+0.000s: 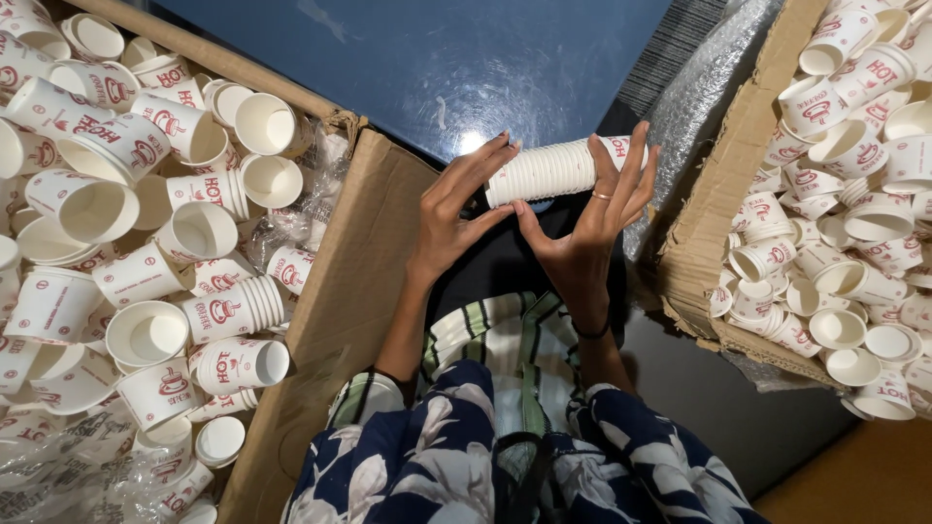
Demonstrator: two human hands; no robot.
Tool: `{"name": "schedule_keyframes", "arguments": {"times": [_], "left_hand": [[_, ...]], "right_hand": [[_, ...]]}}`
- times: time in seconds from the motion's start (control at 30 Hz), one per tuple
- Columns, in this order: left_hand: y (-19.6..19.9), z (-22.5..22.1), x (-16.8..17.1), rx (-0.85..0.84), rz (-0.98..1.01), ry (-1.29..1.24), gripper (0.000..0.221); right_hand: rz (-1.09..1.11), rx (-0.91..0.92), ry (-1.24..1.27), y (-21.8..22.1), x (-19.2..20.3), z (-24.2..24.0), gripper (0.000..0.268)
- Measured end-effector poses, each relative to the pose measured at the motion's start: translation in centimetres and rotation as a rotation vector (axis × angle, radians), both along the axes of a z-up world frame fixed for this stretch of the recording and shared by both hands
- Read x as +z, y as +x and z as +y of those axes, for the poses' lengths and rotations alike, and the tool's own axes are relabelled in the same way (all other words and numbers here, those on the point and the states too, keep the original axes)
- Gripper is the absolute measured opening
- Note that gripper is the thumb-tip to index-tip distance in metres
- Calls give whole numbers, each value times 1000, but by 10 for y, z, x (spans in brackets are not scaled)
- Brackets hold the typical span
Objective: Sorting, stacking, and bagging paper cups from cardboard boxes.
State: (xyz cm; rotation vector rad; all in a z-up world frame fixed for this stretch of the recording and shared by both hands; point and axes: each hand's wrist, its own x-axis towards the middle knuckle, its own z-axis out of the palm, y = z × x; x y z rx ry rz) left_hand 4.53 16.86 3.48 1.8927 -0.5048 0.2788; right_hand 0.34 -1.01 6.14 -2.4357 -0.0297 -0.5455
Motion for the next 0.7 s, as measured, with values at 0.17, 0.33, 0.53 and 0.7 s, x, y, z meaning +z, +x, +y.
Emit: {"name": "schedule_keyframes", "arguments": {"times": [0.17, 0.33, 0.53, 0.7], "left_hand": [[1, 4, 4, -3, 1, 37, 64], [2, 13, 3, -28, 44, 30, 62], [3, 10, 9, -63, 115, 11, 66], [2, -1, 14, -23, 37, 68, 70]], "right_hand": [[-24, -8, -40, 1, 0, 2, 90], [-52, -23, -48, 1, -4, 3, 90], [-76, 3, -25, 1, -4, 1, 91], [-63, 11, -18, 0, 1, 2, 90]]}}
